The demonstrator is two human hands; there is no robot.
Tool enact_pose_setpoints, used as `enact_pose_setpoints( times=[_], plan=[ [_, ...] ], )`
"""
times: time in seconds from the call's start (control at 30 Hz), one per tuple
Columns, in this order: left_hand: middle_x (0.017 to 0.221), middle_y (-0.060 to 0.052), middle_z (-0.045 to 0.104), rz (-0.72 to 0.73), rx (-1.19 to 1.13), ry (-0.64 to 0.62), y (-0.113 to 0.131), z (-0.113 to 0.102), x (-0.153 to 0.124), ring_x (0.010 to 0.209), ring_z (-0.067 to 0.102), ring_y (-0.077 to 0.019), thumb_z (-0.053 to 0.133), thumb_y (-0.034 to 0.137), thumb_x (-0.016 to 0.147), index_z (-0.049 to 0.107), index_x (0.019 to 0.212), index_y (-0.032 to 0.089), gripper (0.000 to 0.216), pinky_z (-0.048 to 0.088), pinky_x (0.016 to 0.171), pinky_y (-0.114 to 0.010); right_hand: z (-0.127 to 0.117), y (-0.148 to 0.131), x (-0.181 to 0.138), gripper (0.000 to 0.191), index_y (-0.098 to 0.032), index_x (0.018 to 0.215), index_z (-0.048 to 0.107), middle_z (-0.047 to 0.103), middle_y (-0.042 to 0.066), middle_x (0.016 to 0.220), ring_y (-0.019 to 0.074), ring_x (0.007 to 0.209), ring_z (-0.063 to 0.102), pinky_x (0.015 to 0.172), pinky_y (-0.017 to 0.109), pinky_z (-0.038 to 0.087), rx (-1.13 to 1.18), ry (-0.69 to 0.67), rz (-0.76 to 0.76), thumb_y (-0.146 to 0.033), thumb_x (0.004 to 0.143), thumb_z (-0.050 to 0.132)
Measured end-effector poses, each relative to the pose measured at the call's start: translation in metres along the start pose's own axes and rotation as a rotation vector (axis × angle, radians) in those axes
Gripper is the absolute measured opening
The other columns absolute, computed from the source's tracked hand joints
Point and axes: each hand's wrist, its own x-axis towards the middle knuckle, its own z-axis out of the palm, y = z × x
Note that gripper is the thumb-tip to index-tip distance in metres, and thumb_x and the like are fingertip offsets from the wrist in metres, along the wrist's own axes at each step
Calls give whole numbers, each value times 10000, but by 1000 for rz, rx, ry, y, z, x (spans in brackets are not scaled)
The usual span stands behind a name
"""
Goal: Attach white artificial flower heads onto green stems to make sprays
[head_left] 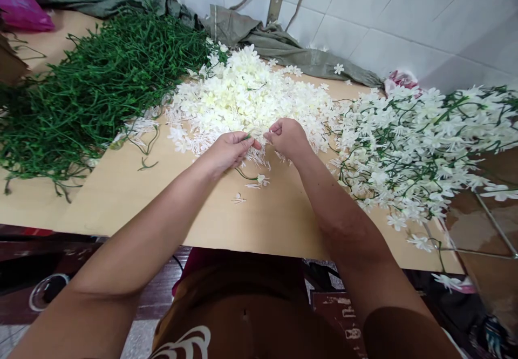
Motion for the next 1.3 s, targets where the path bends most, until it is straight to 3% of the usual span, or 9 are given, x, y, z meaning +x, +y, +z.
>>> enact_pose_setpoints(
  times=[0.2,0.47,0.6,0.73,0.9,1.0,1.13,1.3],
  plan=[
    [439,103,235,-23,50,52,1,5,0,372,175,-19,499,167,924,617,794,139,177,78,435,-220,-7,6,-4,174,-187,649,497,484,-43,606,102,578,425,620,274,330,44,34,-85,-126,765,611],
    [409,108,258,-4,114,44,-4,8,5,358,184,-32,490,141,901,612,812,147,152,74,432,-241,4,6,0,108,-187,749,551,524,-22,667,137,653,485,676,294,372,36,46,-72,-170,729,655],
    [401,107,246,-5,122,68,-5,6,7,361,174,-37,503,152,884,618,806,152,138,72,441,-249,8,10,-1,141,-194,656,511,514,-14,666,134,646,457,677,302,362,-30,67,-219,-122,740,599],
    [410,107,239,-6,121,85,-6,7,8,374,163,-42,576,222,853,630,803,162,96,80,454,-255,-5,21,-16,125,-192,692,520,503,-18,661,121,629,444,660,291,377,70,143,-416,-106,754,587],
    [428,102,275,52,86,14,-10,9,7,411,195,-47,591,306,855,564,682,169,222,157,467,-243,-11,28,-40,78,-189,745,575,546,-8,692,117,642,461,648,276,405,120,178,-701,-144,809,579],
    [454,94,328,93,126,3,-14,9,7,441,242,-48,610,287,830,533,657,166,225,211,490,-230,-5,30,-46,99,-180,753,607,571,6,705,121,658,484,649,277,418,101,192,-796,-153,841,572],
    [527,75,407,148,174,72,-19,9,10,482,316,-52,621,240,790,514,674,164,176,245,510,-223,1,34,-47,94,-181,825,664,593,16,718,134,677,514,659,289,438,102,191,-738,-219,865,588],
    [560,65,400,275,291,166,-22,9,15,528,334,-64,586,210,796,480,645,164,190,271,541,-228,-1,38,-49,248,-179,953,702,597,39,762,143,720,542,663,290,454,114,209,-686,-204,914,458]
  ],
)
